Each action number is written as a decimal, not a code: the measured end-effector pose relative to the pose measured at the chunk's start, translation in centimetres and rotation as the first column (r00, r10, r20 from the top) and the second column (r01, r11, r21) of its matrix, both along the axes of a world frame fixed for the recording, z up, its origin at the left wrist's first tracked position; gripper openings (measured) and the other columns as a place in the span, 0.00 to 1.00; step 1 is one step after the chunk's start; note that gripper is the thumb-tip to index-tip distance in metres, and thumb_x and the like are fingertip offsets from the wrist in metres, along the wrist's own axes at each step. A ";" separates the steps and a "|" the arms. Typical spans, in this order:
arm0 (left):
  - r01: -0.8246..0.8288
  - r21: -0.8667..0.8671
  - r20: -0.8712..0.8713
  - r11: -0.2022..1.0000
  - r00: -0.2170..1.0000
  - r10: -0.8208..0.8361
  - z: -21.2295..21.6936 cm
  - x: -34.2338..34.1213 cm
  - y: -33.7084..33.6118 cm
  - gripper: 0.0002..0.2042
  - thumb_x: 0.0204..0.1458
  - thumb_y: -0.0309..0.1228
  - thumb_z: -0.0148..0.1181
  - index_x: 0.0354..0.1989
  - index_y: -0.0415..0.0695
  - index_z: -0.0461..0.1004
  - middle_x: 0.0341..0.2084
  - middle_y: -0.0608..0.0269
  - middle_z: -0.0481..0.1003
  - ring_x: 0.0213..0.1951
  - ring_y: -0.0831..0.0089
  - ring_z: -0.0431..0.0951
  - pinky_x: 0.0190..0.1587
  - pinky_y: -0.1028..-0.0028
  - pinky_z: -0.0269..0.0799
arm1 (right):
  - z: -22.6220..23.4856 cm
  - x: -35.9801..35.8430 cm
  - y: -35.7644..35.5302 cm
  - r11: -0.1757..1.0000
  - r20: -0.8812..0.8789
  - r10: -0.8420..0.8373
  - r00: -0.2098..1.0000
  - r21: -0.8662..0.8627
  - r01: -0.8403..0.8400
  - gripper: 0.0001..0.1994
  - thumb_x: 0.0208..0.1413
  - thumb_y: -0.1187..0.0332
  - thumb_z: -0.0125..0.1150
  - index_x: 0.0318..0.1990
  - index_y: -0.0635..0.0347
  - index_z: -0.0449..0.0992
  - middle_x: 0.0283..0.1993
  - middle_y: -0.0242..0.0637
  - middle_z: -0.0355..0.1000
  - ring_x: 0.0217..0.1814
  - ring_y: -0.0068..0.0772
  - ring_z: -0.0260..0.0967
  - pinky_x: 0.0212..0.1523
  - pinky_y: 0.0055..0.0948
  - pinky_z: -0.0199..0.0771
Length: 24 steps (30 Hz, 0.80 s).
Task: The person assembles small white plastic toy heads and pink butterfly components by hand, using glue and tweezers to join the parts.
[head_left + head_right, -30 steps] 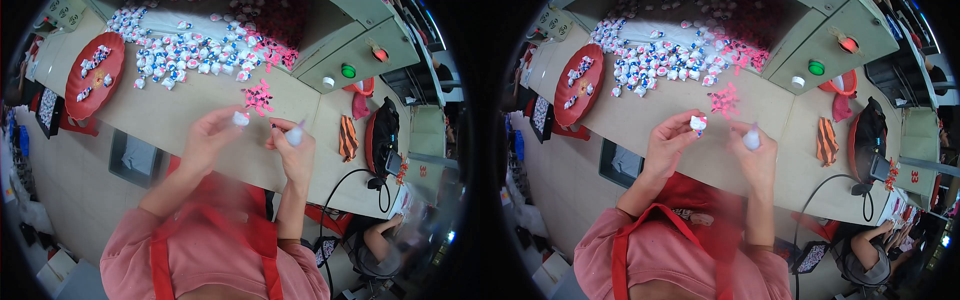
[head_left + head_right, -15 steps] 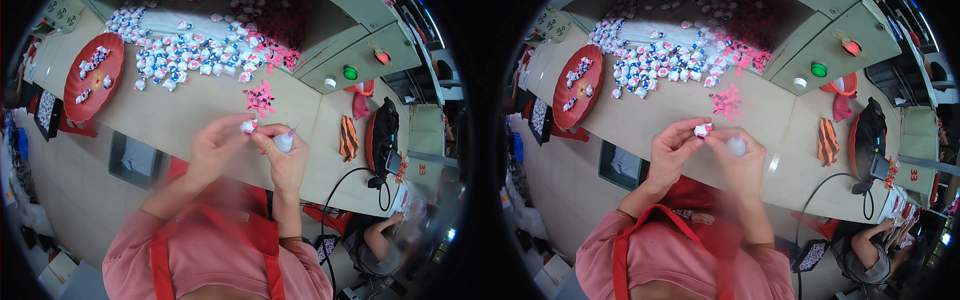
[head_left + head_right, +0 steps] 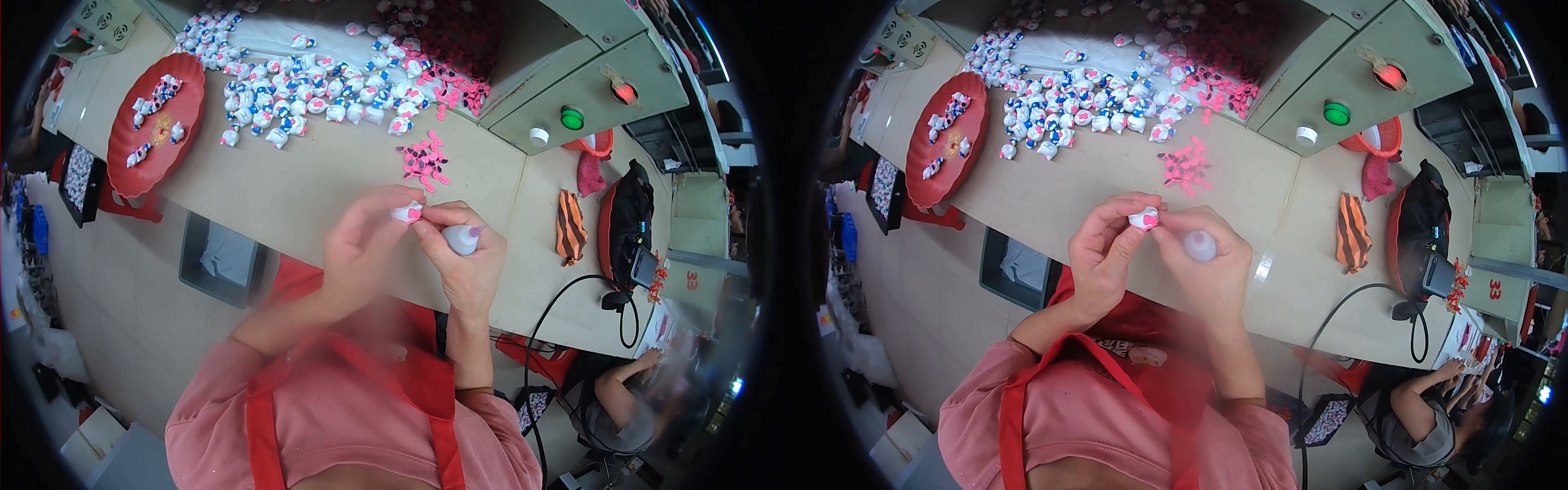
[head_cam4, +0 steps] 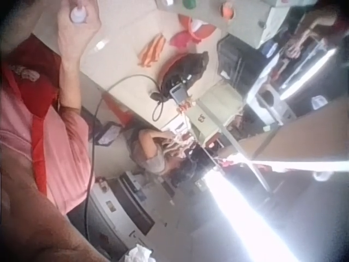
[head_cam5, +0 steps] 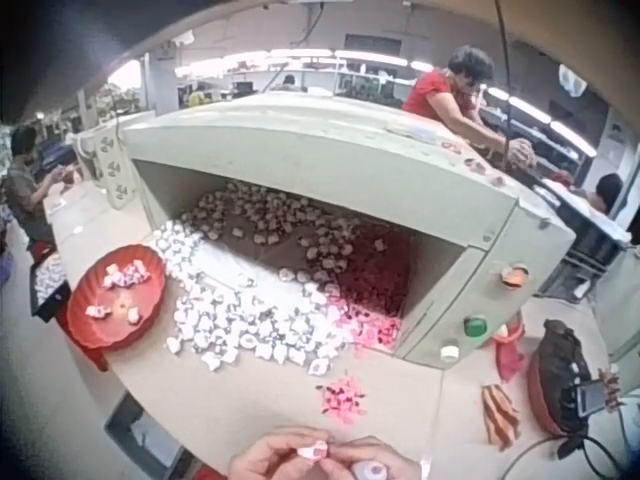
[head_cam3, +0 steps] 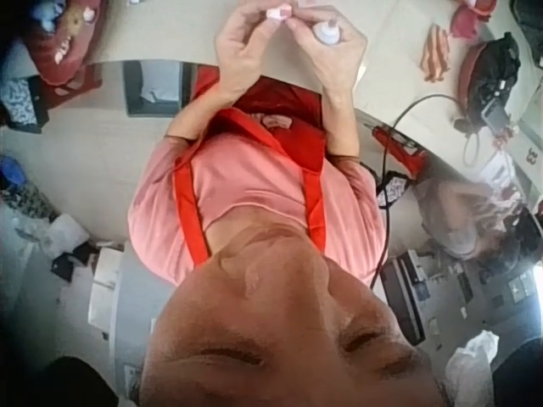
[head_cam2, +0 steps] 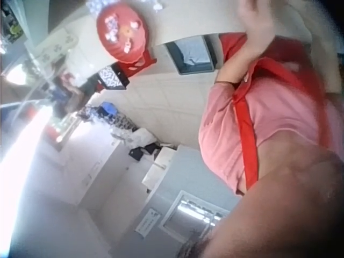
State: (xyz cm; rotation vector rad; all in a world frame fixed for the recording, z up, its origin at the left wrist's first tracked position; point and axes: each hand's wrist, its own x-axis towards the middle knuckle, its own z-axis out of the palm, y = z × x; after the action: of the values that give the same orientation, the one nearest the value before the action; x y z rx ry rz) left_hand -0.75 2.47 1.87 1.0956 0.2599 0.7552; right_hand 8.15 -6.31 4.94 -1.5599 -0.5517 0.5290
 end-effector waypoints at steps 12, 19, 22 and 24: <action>0.023 -0.027 -0.044 0.999 0.999 -0.024 -0.2 0.9 -0.8 0.10 0.53 0.20 0.45 0.44 0.36 0.65 0.43 0.57 0.69 0.48 0.73 0.67 0.52 0.73 0.60 | -0.2 0.0 -0.6 0.998 -0.016 -0.060 0.998 -0.014 0.060 0.07 0.42 0.82 0.61 0.32 0.69 0.74 0.31 0.33 0.70 0.32 0.18 0.66 0.34 0.16 0.64; 0.056 -0.072 -0.092 0.996 0.994 -0.063 0.2 0.6 -0.3 0.11 0.53 0.21 0.49 0.45 0.37 0.65 0.45 0.52 0.68 0.47 0.71 0.68 0.52 0.72 0.62 | -0.4 0.0 -0.3 0.996 -0.007 -0.084 0.996 -0.036 0.084 0.06 0.42 0.79 0.63 0.30 0.64 0.75 0.29 0.31 0.72 0.31 0.16 0.67 0.33 0.17 0.67; 0.152 -0.204 -0.083 0.967 0.982 -0.171 -0.3 0.6 1.3 0.11 0.53 0.22 0.49 0.45 0.37 0.64 0.45 0.52 0.68 0.46 0.69 0.71 0.49 0.72 0.67 | -0.1 -0.3 -0.1 0.996 0.089 -0.082 0.993 -0.039 0.086 0.05 0.44 0.79 0.61 0.30 0.64 0.75 0.29 0.31 0.73 0.31 0.16 0.67 0.33 0.17 0.67; 0.302 -0.744 0.148 0.596 0.944 -0.294 -0.7 0.7 2.5 0.11 0.53 0.23 0.48 0.45 0.37 0.64 0.44 0.50 0.68 0.43 0.67 0.73 0.45 0.74 0.74 | 0.4 -0.4 0.0 0.993 -0.158 -0.114 0.981 0.016 0.118 0.04 0.46 0.78 0.60 0.31 0.65 0.75 0.27 0.29 0.72 0.29 0.15 0.66 0.31 0.16 0.66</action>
State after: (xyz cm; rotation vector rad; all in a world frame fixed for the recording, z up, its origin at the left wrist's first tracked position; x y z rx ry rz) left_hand -0.05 4.94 1.19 0.2952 0.3339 0.2720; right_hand 7.71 -6.30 5.37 -1.5011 -0.3436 0.5477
